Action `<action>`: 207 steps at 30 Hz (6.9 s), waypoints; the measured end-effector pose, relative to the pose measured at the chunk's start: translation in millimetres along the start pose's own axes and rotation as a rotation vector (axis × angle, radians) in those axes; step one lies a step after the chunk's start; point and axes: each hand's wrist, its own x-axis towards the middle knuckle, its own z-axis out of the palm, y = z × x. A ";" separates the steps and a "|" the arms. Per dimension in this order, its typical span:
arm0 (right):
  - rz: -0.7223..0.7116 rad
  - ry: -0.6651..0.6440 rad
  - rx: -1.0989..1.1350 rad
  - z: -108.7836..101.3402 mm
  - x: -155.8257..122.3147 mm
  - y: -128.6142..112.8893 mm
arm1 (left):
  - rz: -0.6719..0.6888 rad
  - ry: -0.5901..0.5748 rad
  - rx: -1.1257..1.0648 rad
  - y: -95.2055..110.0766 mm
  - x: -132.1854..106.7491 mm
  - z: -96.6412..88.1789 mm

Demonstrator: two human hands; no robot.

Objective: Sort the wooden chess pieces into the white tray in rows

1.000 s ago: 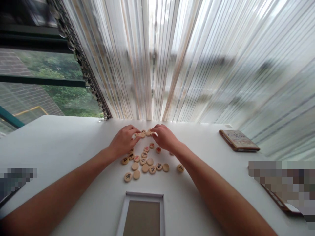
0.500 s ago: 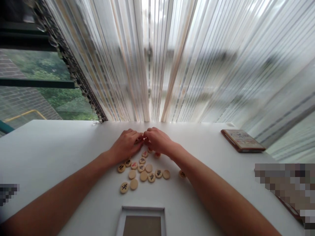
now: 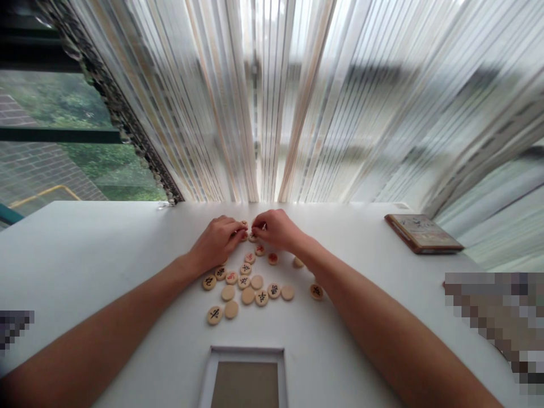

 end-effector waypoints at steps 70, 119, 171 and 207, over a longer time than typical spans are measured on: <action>0.157 0.243 0.909 3.9 -167.7 -106.7 | -0.406 0.078 -1.347 120.6 -119.0 -42.4; 0.369 -0.049 1.329 20.7 -176.3 -105.9 | -0.259 0.108 -1.227 122.9 -139.8 -39.0; 0.332 -0.091 1.410 -6.1 -177.3 -120.1 | -0.190 0.153 -1.079 124.9 -139.6 -46.5; 0.094 0.214 0.983 3.4 -179.1 -112.4 | -0.293 0.146 -1.185 122.5 -140.5 -49.0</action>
